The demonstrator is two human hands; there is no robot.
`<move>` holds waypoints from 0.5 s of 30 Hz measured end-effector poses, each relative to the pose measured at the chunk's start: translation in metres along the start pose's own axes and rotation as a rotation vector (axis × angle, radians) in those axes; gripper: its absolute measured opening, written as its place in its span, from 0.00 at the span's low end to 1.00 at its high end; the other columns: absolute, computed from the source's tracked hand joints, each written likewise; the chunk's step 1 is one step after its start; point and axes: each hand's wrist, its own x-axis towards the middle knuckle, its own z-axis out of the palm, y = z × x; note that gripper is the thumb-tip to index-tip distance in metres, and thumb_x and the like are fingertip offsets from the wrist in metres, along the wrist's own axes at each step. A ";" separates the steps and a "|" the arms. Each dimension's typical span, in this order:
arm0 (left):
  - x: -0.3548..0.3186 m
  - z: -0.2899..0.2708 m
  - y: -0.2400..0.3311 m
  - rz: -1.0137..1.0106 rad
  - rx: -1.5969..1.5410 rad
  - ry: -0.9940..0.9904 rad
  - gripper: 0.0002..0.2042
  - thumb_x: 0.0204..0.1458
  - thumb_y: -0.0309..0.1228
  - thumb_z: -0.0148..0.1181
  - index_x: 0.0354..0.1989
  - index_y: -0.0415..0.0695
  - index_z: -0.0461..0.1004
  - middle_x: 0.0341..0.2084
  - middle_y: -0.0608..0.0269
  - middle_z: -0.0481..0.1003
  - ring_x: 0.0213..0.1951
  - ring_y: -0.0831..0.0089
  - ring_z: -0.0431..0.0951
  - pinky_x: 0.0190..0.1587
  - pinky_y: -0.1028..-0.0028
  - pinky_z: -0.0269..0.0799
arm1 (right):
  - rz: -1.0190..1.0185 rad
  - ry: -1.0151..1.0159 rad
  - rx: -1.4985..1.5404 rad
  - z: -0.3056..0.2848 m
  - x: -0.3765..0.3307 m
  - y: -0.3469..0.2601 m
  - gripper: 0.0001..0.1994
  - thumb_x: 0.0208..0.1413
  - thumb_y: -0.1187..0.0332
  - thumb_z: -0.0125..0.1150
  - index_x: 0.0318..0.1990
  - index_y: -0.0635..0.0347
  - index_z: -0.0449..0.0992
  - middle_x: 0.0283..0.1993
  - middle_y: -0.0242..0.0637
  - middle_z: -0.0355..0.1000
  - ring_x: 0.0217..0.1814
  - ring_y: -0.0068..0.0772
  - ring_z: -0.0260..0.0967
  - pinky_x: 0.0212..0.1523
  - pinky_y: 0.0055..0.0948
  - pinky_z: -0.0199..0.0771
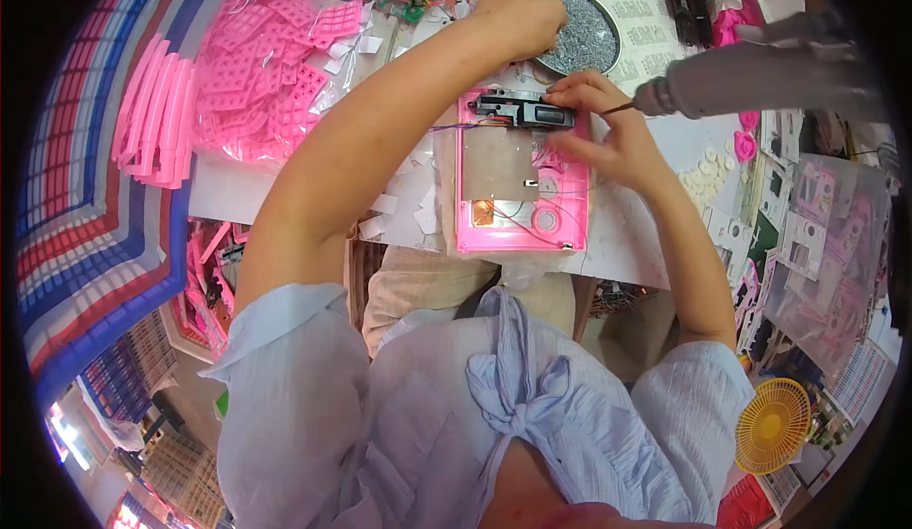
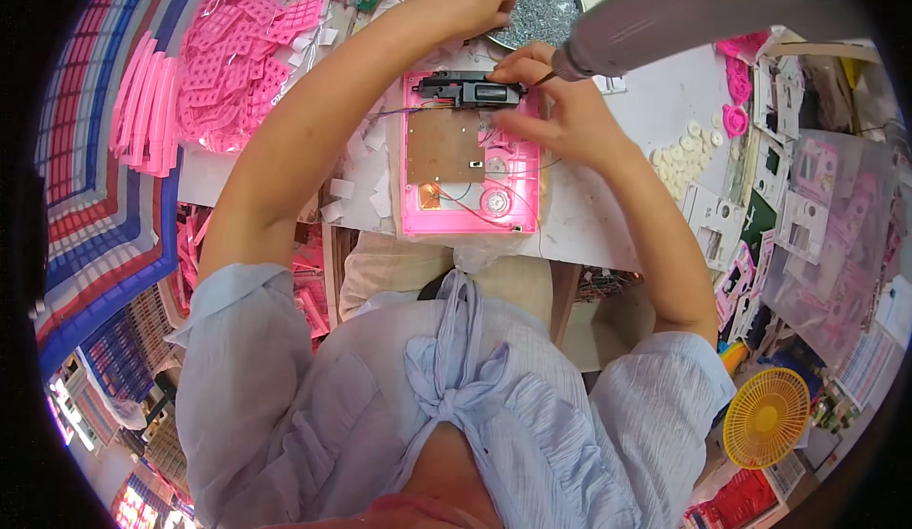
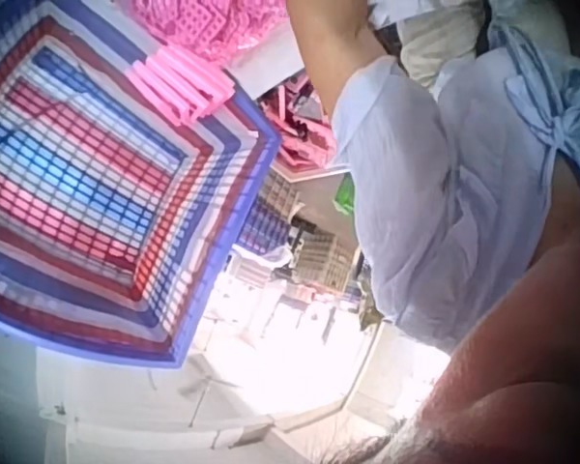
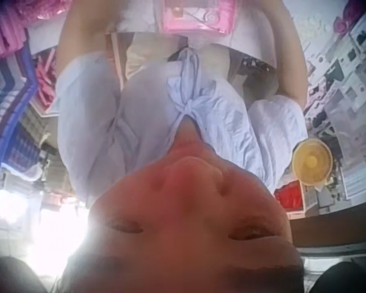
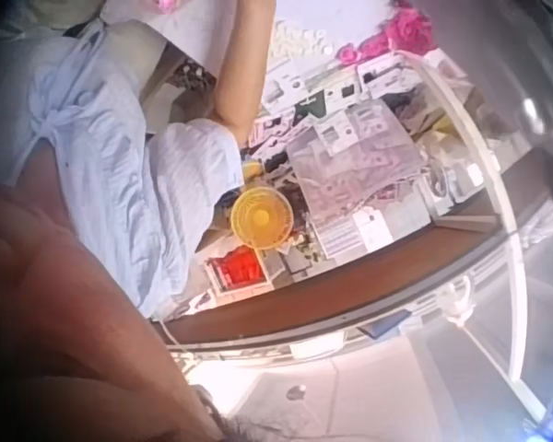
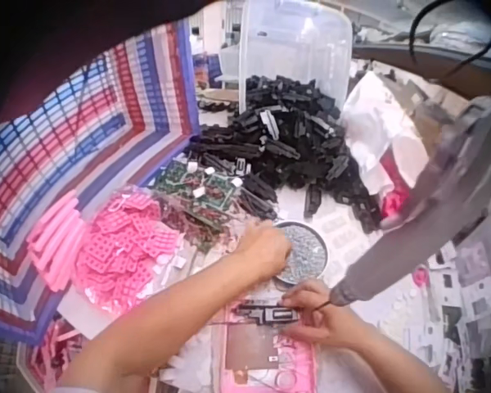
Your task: Assembling internal electronics and plastic shell components for a toy cash register.
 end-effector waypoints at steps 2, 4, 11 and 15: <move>0.007 0.000 0.002 0.044 0.011 -0.075 0.07 0.48 0.34 0.59 0.28 0.50 0.84 0.30 0.56 0.82 0.41 0.58 0.81 0.47 0.54 0.64 | 0.036 -0.089 0.062 -0.030 -0.006 0.002 0.18 0.54 0.71 0.66 0.53 0.60 0.79 0.58 0.42 0.73 0.63 0.36 0.69 0.64 0.37 0.65; 0.006 0.000 0.006 0.086 -0.016 0.001 0.07 0.48 0.33 0.59 0.29 0.50 0.84 0.31 0.56 0.82 0.41 0.59 0.81 0.48 0.53 0.63 | 0.208 0.272 0.472 -0.071 -0.023 0.038 0.19 0.59 0.66 0.60 0.56 0.62 0.75 0.62 0.46 0.70 0.65 0.40 0.65 0.67 0.42 0.61; 0.008 0.009 0.000 0.126 0.071 -0.086 0.08 0.50 0.33 0.56 0.32 0.51 0.83 0.29 0.59 0.82 0.39 0.61 0.81 0.48 0.51 0.62 | -0.079 0.538 0.864 -0.094 0.069 -0.051 0.27 0.61 0.63 0.59 0.65 0.64 0.64 0.47 0.45 0.74 0.44 0.36 0.71 0.43 0.33 0.68; 0.012 -0.003 0.005 0.135 0.178 -0.136 0.08 0.52 0.34 0.56 0.30 0.52 0.82 0.27 0.61 0.82 0.36 0.62 0.81 0.44 0.51 0.64 | 0.117 0.295 0.528 -0.101 0.059 -0.054 0.37 0.55 0.69 0.66 0.72 0.64 0.56 0.43 0.48 0.79 0.37 0.37 0.79 0.34 0.28 0.76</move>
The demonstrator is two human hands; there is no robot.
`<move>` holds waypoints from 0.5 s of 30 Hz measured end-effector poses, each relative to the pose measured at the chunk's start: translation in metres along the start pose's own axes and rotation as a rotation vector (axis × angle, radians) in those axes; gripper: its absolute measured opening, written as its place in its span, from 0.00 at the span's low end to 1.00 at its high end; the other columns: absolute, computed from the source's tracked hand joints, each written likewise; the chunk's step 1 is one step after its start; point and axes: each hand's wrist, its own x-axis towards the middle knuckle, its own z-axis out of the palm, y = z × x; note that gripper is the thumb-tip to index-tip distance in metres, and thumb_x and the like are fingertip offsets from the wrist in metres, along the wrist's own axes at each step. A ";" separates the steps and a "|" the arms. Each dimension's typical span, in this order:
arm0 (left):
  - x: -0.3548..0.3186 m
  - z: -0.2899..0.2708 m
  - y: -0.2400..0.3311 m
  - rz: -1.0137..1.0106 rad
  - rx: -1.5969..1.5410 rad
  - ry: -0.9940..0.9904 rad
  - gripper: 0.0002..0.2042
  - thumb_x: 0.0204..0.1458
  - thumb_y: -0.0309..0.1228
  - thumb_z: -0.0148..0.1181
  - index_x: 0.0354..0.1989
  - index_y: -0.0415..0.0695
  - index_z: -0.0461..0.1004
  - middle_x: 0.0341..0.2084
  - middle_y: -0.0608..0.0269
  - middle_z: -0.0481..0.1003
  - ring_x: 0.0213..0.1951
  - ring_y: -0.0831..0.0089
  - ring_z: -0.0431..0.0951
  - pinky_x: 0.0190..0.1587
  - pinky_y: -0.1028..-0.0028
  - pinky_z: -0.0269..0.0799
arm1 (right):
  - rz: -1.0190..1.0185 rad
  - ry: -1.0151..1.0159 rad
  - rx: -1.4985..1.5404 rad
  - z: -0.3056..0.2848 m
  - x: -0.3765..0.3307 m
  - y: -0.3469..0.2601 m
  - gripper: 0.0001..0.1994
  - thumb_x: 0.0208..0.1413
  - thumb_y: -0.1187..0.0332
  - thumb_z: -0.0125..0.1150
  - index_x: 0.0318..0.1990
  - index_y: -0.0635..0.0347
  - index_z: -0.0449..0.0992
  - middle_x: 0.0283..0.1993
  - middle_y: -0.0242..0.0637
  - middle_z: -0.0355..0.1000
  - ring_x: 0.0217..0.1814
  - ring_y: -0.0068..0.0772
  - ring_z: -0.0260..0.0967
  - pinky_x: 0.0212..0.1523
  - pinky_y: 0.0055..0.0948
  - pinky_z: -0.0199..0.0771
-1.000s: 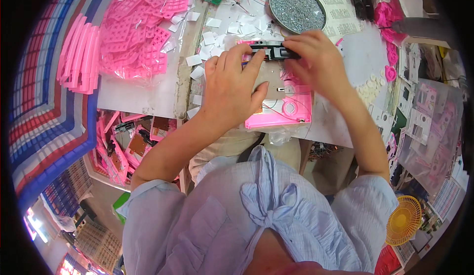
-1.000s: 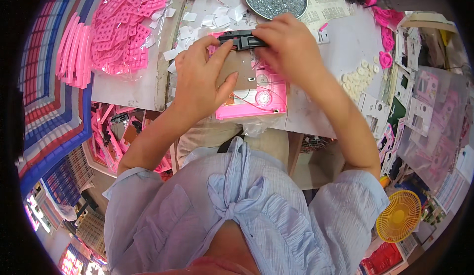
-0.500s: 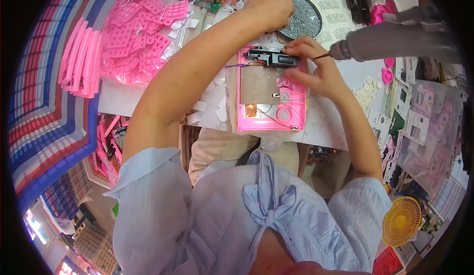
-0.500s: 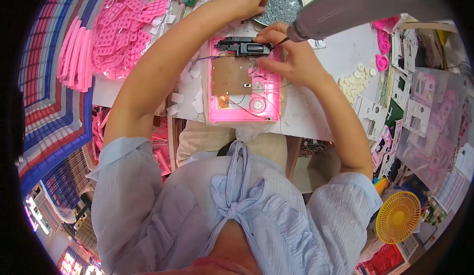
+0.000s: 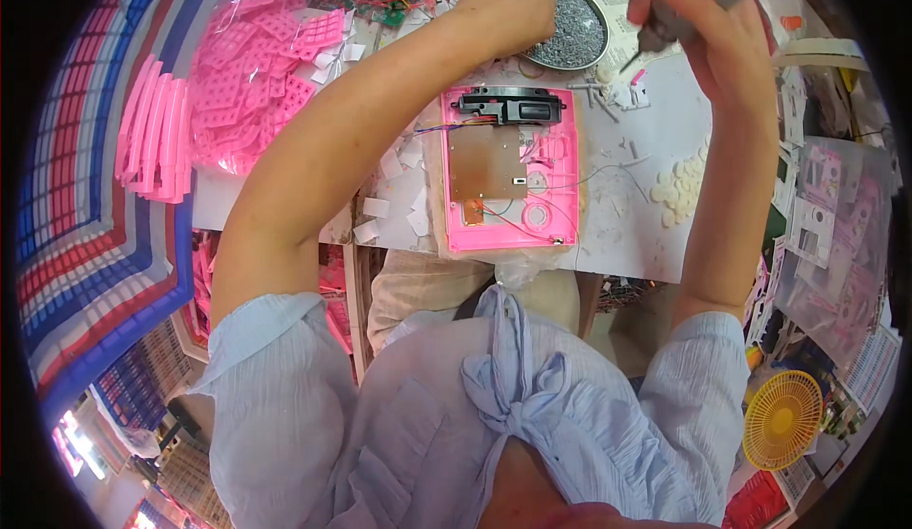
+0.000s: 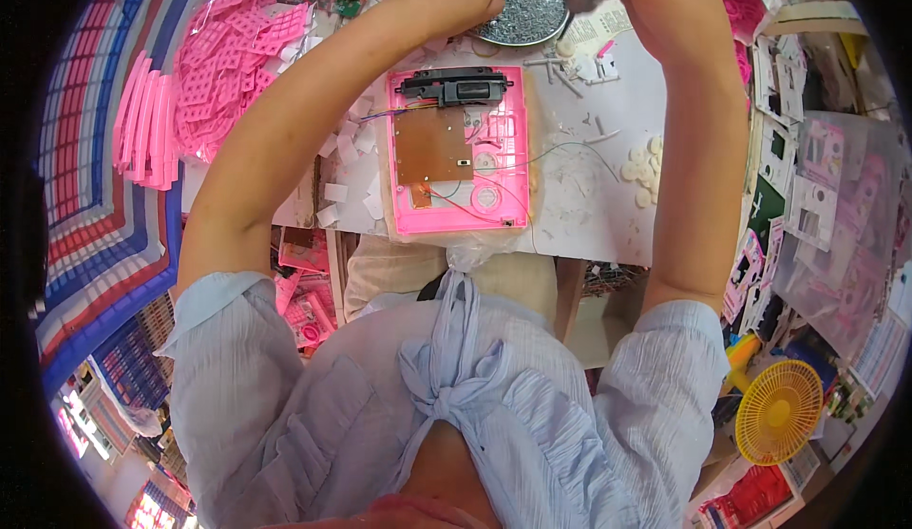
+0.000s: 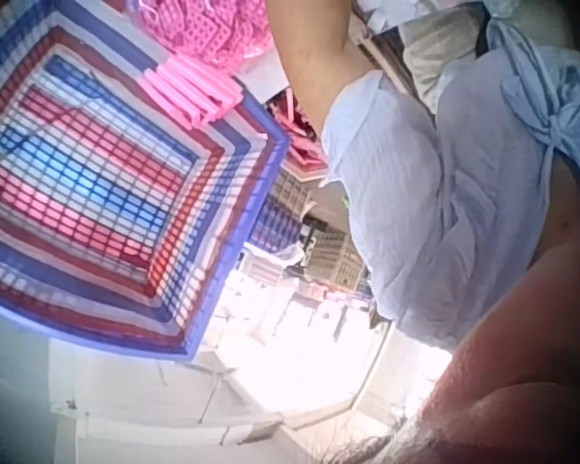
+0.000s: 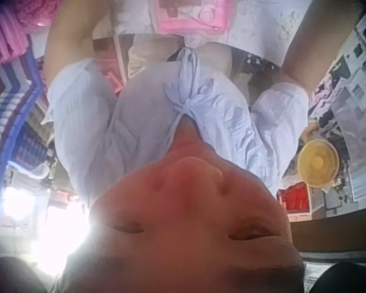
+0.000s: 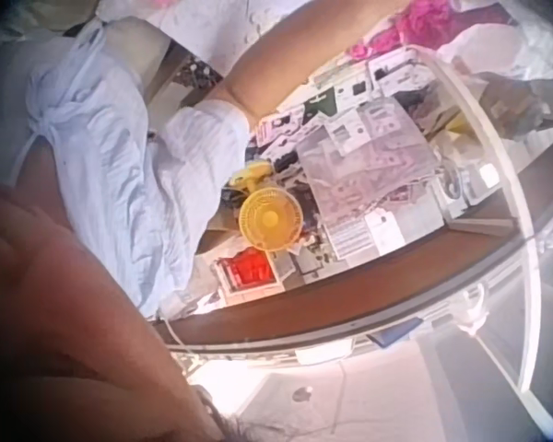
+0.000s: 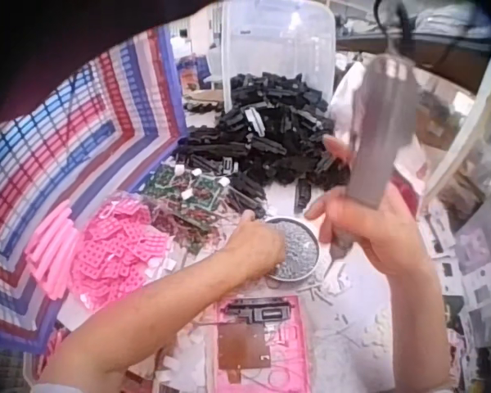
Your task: Assembling internal electronics and plastic shell components for a toy cash register.
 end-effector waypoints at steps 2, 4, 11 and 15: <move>-0.003 -0.014 0.002 -0.007 -0.005 0.013 0.08 0.52 0.34 0.56 0.29 0.53 0.82 0.26 0.62 0.82 0.35 0.61 0.81 0.43 0.51 0.65 | -0.040 -0.062 0.106 0.006 -0.011 -0.013 0.43 0.52 0.71 0.67 0.75 0.63 0.51 0.48 0.52 0.77 0.45 0.42 0.78 0.40 0.32 0.80; -0.012 -0.029 0.005 -0.015 -0.078 0.129 0.08 0.52 0.35 0.56 0.27 0.53 0.82 0.26 0.63 0.82 0.35 0.60 0.80 0.42 0.52 0.65 | -0.239 -0.006 0.017 0.001 -0.022 -0.005 0.41 0.53 0.70 0.66 0.74 0.63 0.52 0.50 0.52 0.75 0.49 0.43 0.76 0.45 0.34 0.79; -0.128 -0.066 0.066 0.017 -0.585 0.498 0.05 0.52 0.33 0.66 0.35 0.48 0.80 0.31 0.66 0.80 0.36 0.68 0.78 0.52 0.61 0.57 | -0.392 0.060 0.276 0.051 -0.069 0.005 0.29 0.66 0.58 0.56 0.70 0.56 0.58 0.22 0.26 0.58 0.23 0.24 0.54 0.25 0.28 0.55; -0.147 -0.060 0.084 -0.035 -0.828 0.456 0.04 0.50 0.29 0.67 0.34 0.47 0.80 0.29 0.67 0.81 0.33 0.69 0.78 0.51 0.63 0.58 | -0.330 0.054 0.411 0.076 -0.079 0.008 0.29 0.66 0.48 0.58 0.68 0.51 0.60 0.22 0.22 0.59 0.21 0.20 0.54 0.23 0.25 0.54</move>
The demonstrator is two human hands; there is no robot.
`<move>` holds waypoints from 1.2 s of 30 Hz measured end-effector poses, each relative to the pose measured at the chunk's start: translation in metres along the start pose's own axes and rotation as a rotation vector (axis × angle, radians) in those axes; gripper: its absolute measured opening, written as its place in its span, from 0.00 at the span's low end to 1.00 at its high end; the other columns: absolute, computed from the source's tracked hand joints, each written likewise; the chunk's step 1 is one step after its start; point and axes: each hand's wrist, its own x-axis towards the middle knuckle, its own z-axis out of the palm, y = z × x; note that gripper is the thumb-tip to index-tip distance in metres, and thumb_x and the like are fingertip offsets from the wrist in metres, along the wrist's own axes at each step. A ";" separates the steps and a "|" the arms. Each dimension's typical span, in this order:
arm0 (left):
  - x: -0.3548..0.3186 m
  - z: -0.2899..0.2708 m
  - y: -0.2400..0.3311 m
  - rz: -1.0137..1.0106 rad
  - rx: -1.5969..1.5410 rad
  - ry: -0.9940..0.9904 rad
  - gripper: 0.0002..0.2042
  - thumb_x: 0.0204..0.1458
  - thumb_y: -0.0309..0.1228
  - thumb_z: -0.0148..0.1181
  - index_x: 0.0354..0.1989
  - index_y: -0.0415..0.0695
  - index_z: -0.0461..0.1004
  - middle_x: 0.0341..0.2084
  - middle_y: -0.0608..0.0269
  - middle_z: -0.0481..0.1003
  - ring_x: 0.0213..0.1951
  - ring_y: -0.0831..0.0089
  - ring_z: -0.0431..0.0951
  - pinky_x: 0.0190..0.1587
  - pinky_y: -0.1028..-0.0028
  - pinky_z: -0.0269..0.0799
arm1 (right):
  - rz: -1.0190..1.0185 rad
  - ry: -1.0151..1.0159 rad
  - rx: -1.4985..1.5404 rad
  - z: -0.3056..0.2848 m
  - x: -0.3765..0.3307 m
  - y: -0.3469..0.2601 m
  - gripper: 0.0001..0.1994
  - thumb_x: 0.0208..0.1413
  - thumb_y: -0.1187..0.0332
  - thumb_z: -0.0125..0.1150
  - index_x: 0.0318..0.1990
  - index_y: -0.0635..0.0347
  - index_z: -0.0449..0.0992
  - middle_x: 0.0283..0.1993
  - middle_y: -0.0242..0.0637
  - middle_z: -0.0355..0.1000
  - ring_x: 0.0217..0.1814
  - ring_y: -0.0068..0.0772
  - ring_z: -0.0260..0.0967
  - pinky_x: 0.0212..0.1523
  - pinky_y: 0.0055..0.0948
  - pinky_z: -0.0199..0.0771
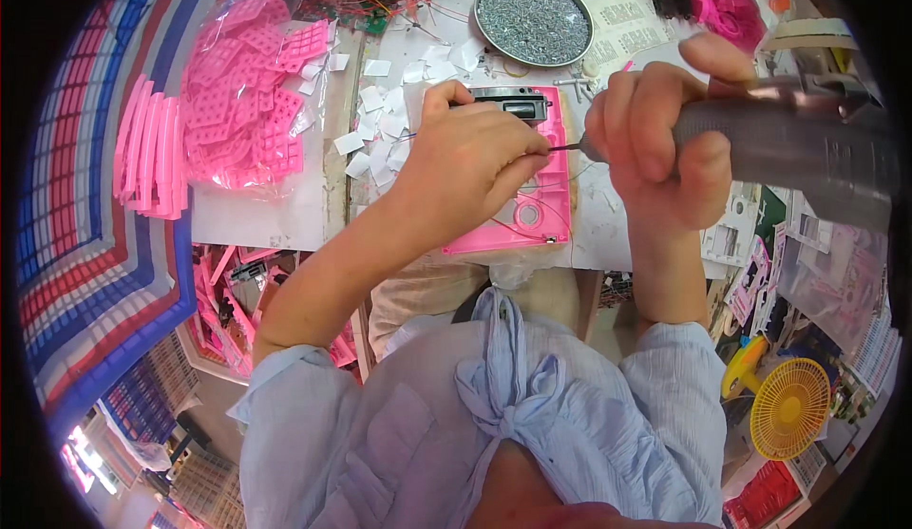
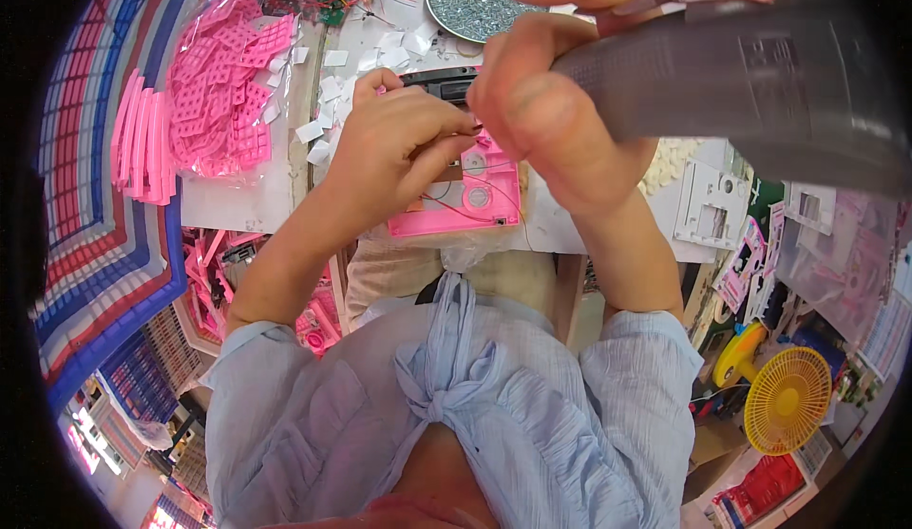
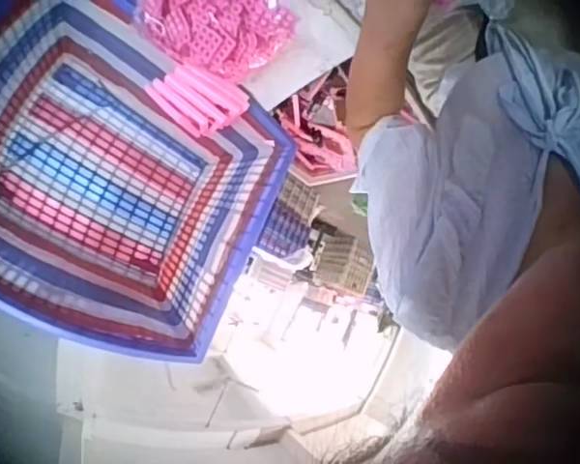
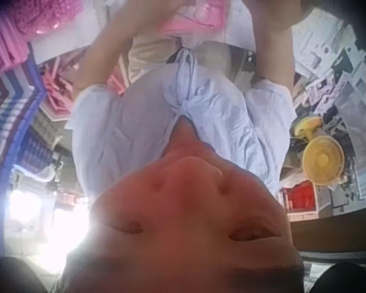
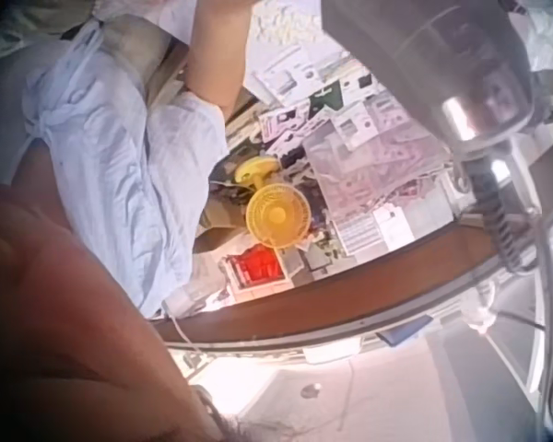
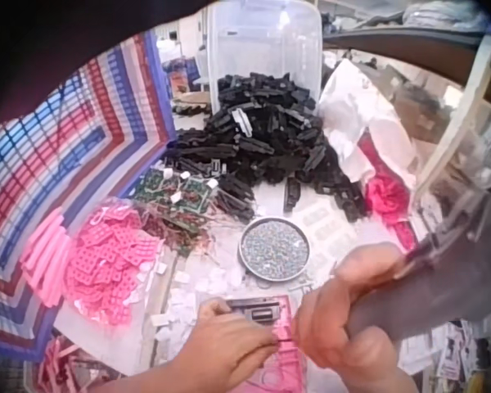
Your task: Assembling internal electronics and plastic shell components for a toy cash register.
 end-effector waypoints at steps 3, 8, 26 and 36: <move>-0.003 0.002 0.001 -0.049 -0.054 0.030 0.04 0.49 0.27 0.68 0.33 0.46 0.81 0.26 0.68 0.80 0.30 0.70 0.77 0.50 0.64 0.58 | -0.061 0.008 0.193 -0.006 -0.009 0.017 0.27 0.66 0.48 0.59 0.65 0.48 0.62 0.21 0.22 0.59 0.21 0.20 0.55 0.23 0.26 0.55; -0.001 0.001 0.000 -0.073 -0.062 0.021 0.04 0.48 0.28 0.69 0.31 0.46 0.81 0.23 0.68 0.79 0.28 0.71 0.76 0.49 0.65 0.58 | 0.000 -0.001 0.088 0.001 -0.002 0.008 0.24 0.66 0.51 0.60 0.63 0.49 0.64 0.20 0.23 0.59 0.21 0.21 0.55 0.23 0.27 0.55; -0.002 0.011 -0.028 -0.012 0.423 0.103 0.10 0.46 0.32 0.71 0.38 0.52 0.80 0.36 0.76 0.80 0.44 0.72 0.75 0.59 0.51 0.52 | -0.046 0.110 -0.133 -0.035 0.021 0.076 0.09 0.61 0.79 0.55 0.46 0.65 0.65 0.21 0.34 0.63 0.17 0.23 0.56 0.18 0.27 0.59; -0.002 0.010 -0.030 -0.014 0.391 0.075 0.10 0.48 0.33 0.69 0.39 0.52 0.80 0.35 0.74 0.79 0.45 0.72 0.76 0.58 0.52 0.52 | 0.108 -0.014 -0.271 -0.043 0.018 0.075 0.11 0.58 0.79 0.62 0.46 0.66 0.69 0.27 0.39 0.71 0.23 0.23 0.66 0.24 0.25 0.68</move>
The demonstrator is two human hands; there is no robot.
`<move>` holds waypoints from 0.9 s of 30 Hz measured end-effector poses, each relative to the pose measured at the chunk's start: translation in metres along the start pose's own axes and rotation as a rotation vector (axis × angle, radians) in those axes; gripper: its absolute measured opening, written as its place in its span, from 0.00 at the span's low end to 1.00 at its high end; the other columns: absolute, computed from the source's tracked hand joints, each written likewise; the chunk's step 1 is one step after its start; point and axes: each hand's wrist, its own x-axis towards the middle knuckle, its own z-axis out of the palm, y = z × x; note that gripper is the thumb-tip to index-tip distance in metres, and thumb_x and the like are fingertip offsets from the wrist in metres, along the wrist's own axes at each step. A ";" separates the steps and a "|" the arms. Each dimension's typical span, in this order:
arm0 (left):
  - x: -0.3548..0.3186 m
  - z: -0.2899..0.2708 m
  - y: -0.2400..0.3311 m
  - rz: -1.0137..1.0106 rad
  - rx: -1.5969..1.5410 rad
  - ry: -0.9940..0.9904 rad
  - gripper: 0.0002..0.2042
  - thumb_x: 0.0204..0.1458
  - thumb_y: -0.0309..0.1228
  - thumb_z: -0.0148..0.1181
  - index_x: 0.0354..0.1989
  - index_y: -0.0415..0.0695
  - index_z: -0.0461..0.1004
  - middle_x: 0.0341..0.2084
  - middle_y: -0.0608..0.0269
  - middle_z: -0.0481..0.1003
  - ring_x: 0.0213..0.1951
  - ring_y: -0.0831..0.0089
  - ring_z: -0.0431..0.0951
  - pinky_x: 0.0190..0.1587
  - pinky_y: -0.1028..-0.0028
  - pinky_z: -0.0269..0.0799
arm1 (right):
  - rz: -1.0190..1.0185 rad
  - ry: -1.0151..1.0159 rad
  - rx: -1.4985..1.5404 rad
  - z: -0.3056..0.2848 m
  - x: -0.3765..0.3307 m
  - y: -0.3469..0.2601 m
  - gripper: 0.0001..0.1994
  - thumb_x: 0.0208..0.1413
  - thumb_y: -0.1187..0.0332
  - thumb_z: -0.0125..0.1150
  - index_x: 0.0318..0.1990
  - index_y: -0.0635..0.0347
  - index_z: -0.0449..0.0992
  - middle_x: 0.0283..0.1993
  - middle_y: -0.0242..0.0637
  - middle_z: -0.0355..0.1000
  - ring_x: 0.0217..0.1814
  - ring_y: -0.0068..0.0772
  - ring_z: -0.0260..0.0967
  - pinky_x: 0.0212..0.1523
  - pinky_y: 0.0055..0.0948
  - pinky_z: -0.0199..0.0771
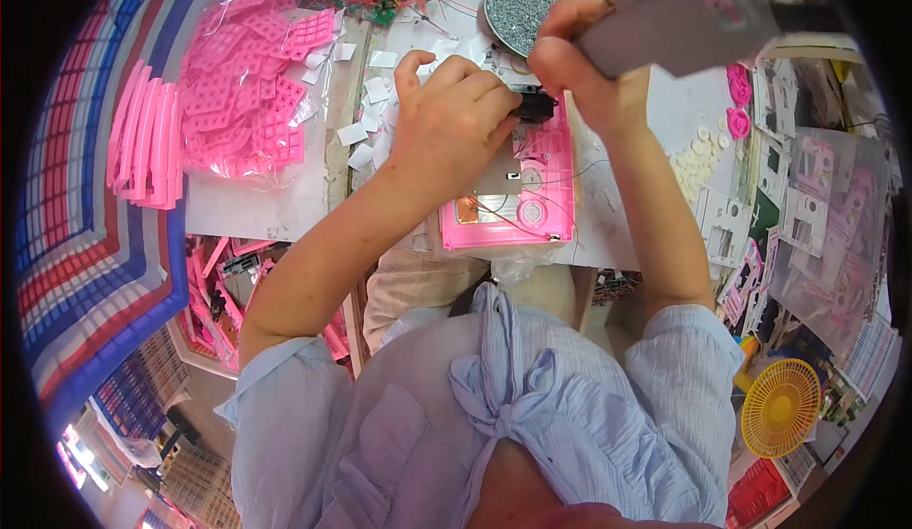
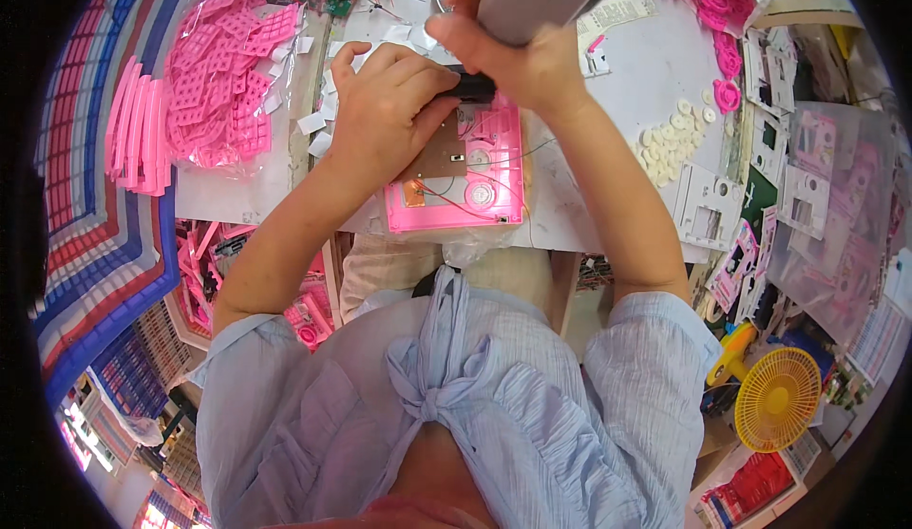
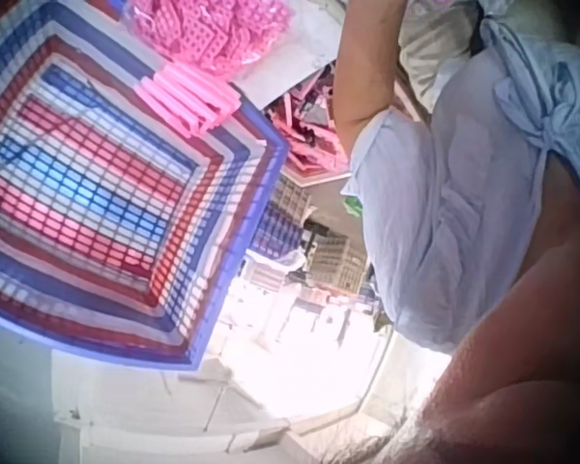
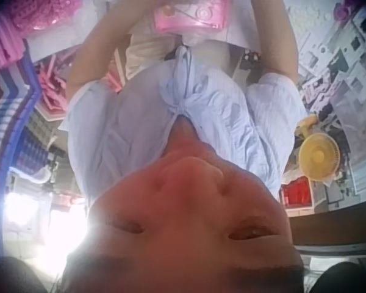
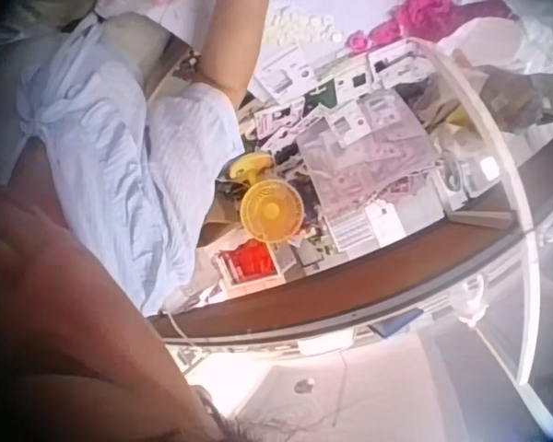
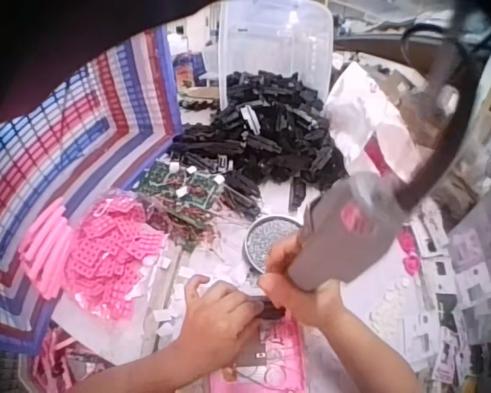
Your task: Assembling internal electronics and plastic shell components for a toy cash register.
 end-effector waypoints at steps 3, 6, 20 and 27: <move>-0.001 -0.002 -0.008 0.014 -0.052 -0.016 0.10 0.49 0.32 0.69 0.40 0.52 0.80 0.36 0.72 0.79 0.46 0.70 0.76 0.60 0.51 0.52 | 0.080 0.051 -0.199 -0.006 0.003 -0.022 0.21 0.58 0.75 0.65 0.58 0.67 0.71 0.31 0.36 0.74 0.32 0.23 0.70 0.32 0.22 0.70; -0.005 -0.004 -0.015 0.008 -0.134 -0.026 0.11 0.49 0.30 0.67 0.42 0.51 0.81 0.37 0.69 0.79 0.48 0.69 0.76 0.62 0.51 0.51 | 0.023 0.201 -0.785 -0.016 -0.035 -0.026 0.17 0.55 0.65 0.72 0.50 0.61 0.78 0.29 0.30 0.76 0.25 0.22 0.69 0.26 0.25 0.68; -0.008 0.003 -0.014 -0.010 -0.158 -0.001 0.11 0.50 0.28 0.65 0.43 0.50 0.79 0.37 0.68 0.78 0.47 0.68 0.76 0.63 0.52 0.51 | 0.369 -0.529 -1.093 0.012 -0.061 -0.043 0.14 0.56 0.59 0.65 0.47 0.50 0.80 0.25 0.41 0.77 0.28 0.48 0.77 0.32 0.45 0.76; -0.008 0.001 -0.013 -0.010 -0.149 -0.014 0.11 0.50 0.28 0.65 0.43 0.50 0.79 0.38 0.68 0.78 0.48 0.67 0.76 0.63 0.52 0.51 | 0.588 -0.640 -0.956 0.014 -0.038 -0.057 0.16 0.54 0.61 0.65 0.50 0.52 0.78 0.26 0.43 0.77 0.30 0.50 0.77 0.35 0.46 0.76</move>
